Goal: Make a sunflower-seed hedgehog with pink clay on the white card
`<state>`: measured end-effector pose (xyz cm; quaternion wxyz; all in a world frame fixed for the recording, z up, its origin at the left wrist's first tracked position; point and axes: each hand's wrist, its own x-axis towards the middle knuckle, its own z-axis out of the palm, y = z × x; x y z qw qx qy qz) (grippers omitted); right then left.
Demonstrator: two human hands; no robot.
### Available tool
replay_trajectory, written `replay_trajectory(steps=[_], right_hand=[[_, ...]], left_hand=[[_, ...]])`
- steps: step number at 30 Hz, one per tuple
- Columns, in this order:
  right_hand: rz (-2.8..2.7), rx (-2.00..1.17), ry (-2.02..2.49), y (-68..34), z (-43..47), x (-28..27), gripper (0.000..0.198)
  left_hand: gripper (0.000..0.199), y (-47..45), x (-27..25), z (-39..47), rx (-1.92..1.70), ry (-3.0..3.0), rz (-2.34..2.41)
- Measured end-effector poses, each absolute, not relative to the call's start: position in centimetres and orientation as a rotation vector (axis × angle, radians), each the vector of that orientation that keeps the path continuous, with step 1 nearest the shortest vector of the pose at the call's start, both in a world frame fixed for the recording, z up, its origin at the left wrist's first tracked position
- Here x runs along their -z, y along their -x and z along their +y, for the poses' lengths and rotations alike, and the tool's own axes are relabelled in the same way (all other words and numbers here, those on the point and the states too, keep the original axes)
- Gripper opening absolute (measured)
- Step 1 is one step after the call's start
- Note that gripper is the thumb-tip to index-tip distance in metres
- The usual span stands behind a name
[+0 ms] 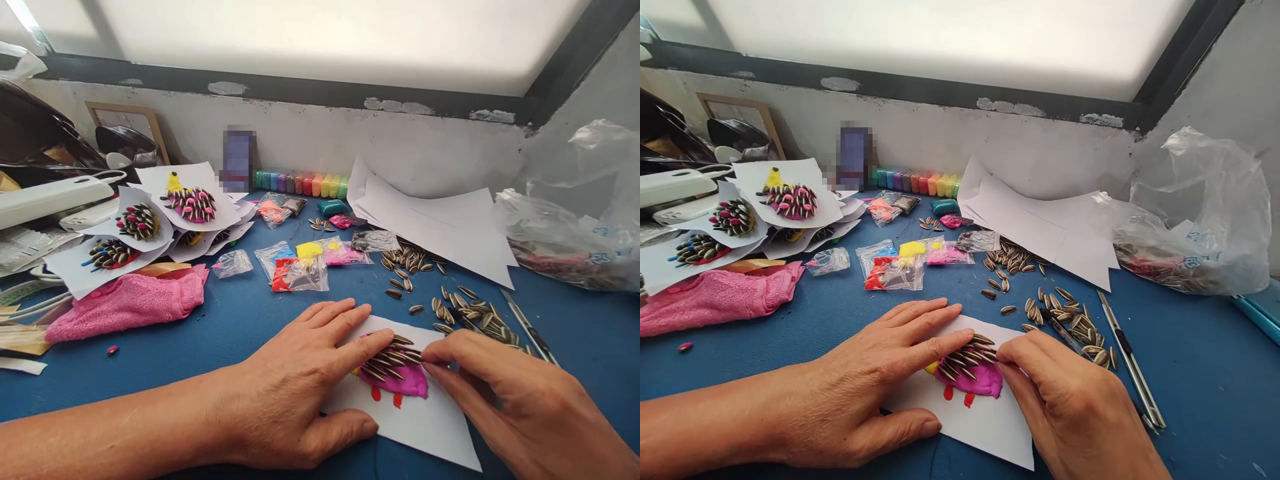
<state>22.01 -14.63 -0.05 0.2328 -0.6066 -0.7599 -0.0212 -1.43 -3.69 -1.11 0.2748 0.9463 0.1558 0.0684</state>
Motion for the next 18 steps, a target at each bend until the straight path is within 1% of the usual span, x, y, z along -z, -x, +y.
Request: replay_trajectory(steps=[4,9,18], right_hand=[[-2.082,0.059,1.66,-21.94,-14.71,0.22,0.015],[-2.138,-0.028,1.694,-22.27,-14.89,0.54,0.015],[-2.13,-0.032,1.794,-22.12,-14.87,0.45,0.027]], left_hand=[[0.077,1.44,1.07,-3.68,-0.215,-2.537,0.406],[0.076,1.41,1.08,-3.57,-0.214,-2.534,0.41],[0.077,1.37,0.91,-3.69,-0.163,-2.569,0.414]])
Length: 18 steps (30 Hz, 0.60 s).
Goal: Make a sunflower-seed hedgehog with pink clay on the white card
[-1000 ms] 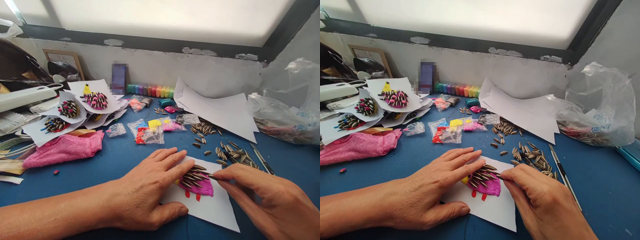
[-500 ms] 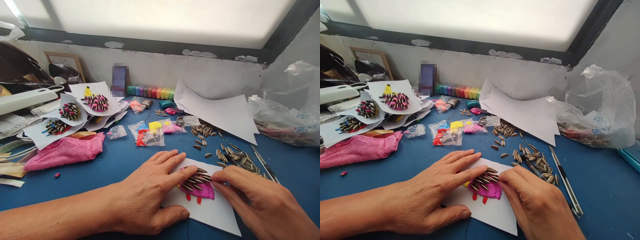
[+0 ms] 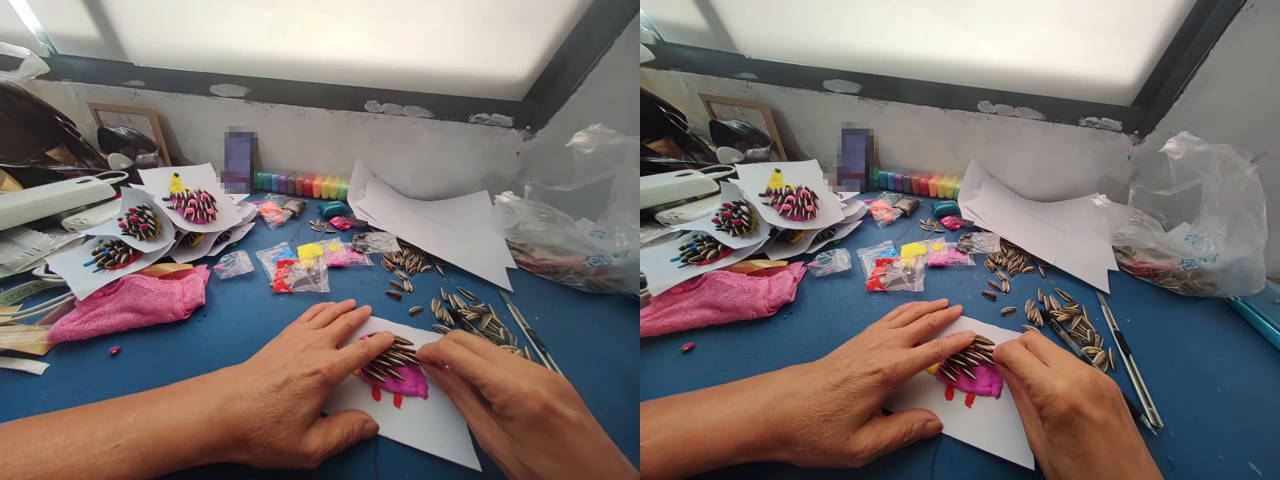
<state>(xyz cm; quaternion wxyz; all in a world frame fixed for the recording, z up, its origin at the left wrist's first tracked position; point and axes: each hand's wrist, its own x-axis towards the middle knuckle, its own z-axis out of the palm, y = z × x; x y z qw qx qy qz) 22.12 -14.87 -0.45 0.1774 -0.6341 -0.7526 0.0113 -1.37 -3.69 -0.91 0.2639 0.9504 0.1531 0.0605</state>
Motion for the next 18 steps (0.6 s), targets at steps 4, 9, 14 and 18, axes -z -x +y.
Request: replay_trajectory(steps=[4,9,14,18], right_hand=[[-2.137,-0.016,1.807,-21.9,-14.8,0.5,0.028],[-2.165,0.024,1.791,-22.0,-14.7,0.7,0.03],[-2.17,0.115,1.787,-22.4,-15.0,0.1,0.027],[-2.08,0.311,1.824,-23.2,-15.0,-0.7,0.03]], left_hand=[[0.077,1.3,0.8,-3.7,-0.147,-2.569,0.419],[0.077,1.3,0.9,-3.7,-0.18,-2.558,0.414],[0.077,1.5,1.0,-3.7,-0.183,-2.561,0.408],[0.081,1.4,0.9,-3.7,-0.174,-2.555,0.412]])
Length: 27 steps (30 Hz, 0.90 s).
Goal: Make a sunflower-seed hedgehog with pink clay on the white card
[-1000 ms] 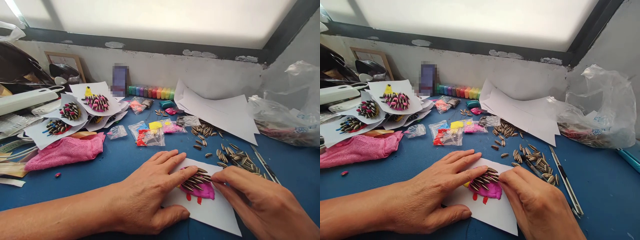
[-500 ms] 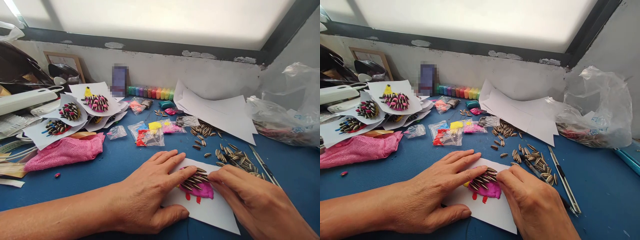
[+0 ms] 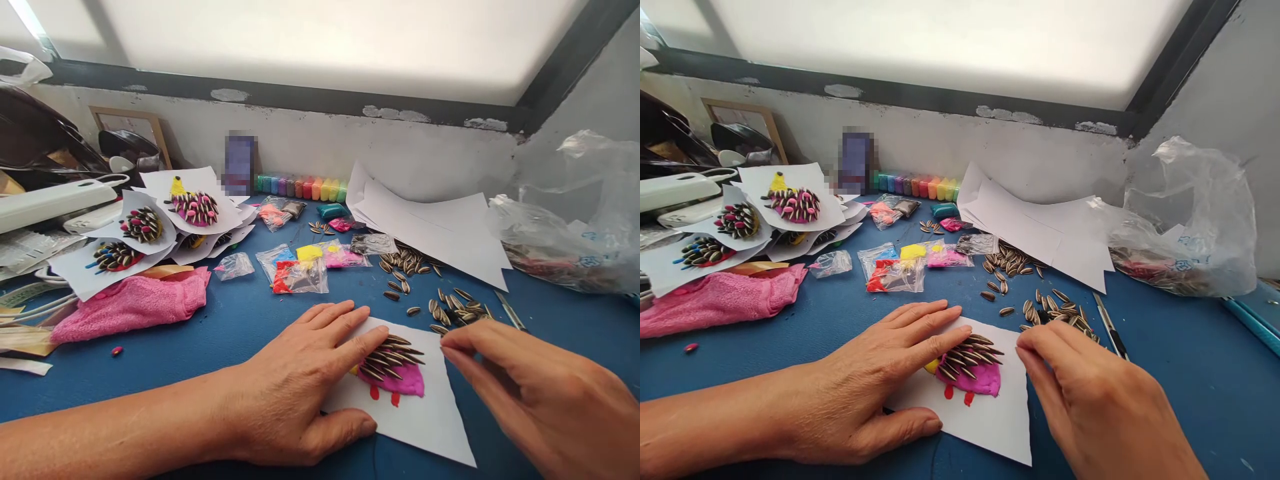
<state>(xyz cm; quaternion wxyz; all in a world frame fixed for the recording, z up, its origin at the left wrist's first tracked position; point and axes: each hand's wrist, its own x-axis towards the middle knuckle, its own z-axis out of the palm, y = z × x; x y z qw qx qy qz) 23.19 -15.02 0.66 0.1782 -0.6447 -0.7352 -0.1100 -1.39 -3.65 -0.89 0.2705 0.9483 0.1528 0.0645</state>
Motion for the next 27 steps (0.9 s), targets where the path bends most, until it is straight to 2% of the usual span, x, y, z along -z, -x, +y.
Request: replay_trajectory(steps=[5,9,15,27], right_hand=[[-1.962,0.45,1.905,-24.7,-14.0,-0.3,0.044],[-1.973,0.505,1.91,-25.8,-13.2,0.3,0.048],[-2.049,0.427,1.816,-25.1,-12.0,0.4,0.034],[-2.197,0.349,1.795,-24.9,-10.3,1.4,0.018]], left_hand=[[0.081,1.2,0.6,-3.7,-0.174,-2.555,0.409],[0.082,1.3,0.7,-3.7,-0.177,-2.571,0.388],[0.083,1.3,0.8,-3.6,-0.182,-2.582,0.396],[0.078,1.3,1.1,-3.6,-0.294,-2.597,0.353]])
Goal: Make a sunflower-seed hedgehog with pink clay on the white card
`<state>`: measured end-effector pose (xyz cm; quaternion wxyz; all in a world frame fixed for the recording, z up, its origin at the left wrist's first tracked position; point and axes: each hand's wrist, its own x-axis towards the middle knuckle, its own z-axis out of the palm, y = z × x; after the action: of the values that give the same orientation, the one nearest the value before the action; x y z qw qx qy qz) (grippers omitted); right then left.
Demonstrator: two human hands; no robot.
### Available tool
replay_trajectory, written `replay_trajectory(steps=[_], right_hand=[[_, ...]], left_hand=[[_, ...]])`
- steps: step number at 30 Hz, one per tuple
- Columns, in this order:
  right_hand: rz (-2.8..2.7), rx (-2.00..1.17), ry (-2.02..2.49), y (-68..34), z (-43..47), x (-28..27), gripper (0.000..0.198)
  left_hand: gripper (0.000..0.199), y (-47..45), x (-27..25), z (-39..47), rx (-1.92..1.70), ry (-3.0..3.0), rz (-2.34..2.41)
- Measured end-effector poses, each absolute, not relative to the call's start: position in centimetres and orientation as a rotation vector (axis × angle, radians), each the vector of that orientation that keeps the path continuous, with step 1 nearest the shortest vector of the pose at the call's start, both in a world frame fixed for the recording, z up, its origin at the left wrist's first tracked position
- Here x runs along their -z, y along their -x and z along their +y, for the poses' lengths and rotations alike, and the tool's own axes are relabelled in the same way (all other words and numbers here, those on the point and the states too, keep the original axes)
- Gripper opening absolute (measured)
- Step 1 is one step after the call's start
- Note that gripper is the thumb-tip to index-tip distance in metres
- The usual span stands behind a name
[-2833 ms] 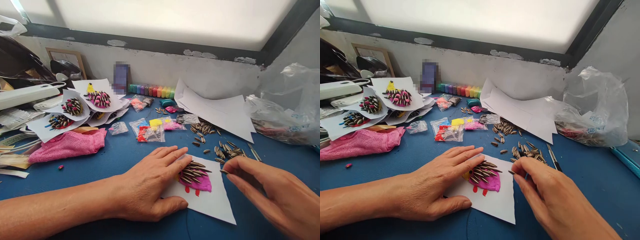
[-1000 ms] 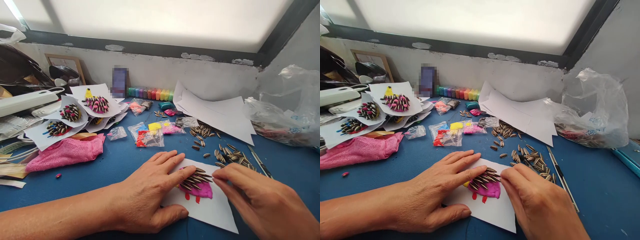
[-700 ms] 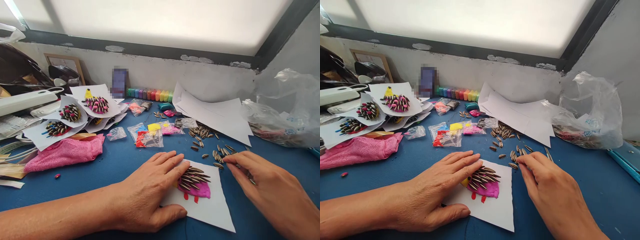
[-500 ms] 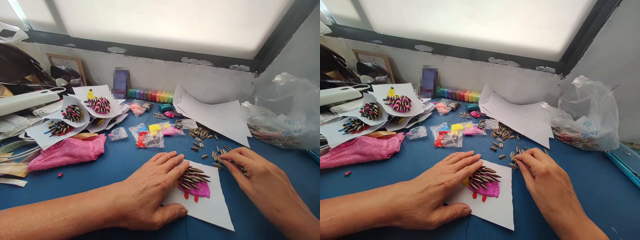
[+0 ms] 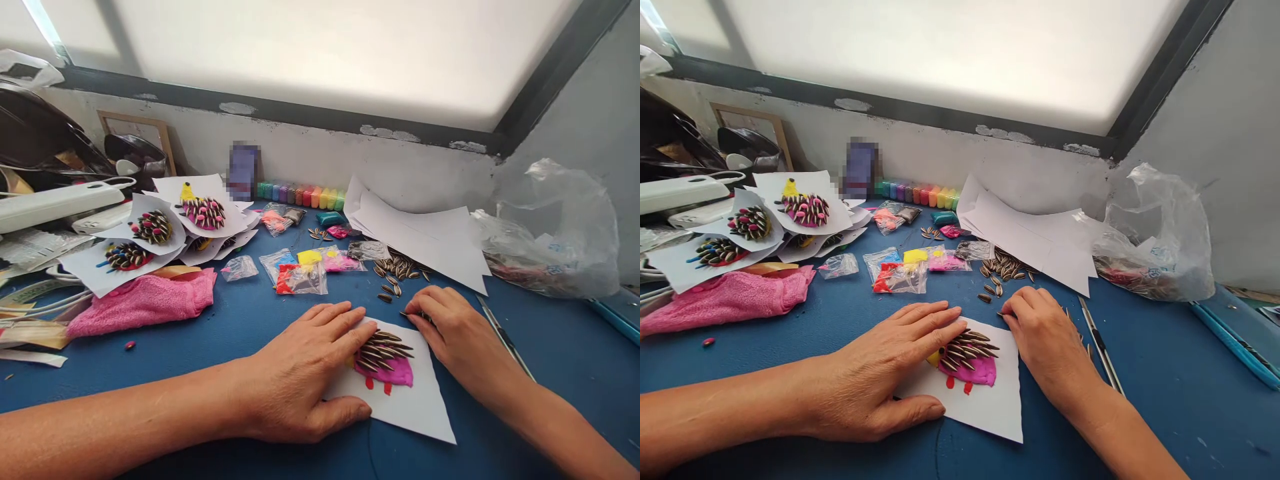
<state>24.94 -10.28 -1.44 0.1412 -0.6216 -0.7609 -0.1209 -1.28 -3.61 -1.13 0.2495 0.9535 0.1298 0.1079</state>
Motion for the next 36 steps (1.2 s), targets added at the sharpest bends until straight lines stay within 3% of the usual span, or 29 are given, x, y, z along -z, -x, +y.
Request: replay_trajectory(steps=[22,36], right_hand=[[-2.149,0.281,1.843,-25.5,-11.3,-0.5,0.027],[-2.222,0.246,1.829,-25.3,-10.2,1.1,0.019]], left_hand=[[0.077,1.4,1.0,-3.7,-0.278,-2.573,0.345],[0.075,1.3,0.9,-3.7,-0.262,-2.598,0.351]])
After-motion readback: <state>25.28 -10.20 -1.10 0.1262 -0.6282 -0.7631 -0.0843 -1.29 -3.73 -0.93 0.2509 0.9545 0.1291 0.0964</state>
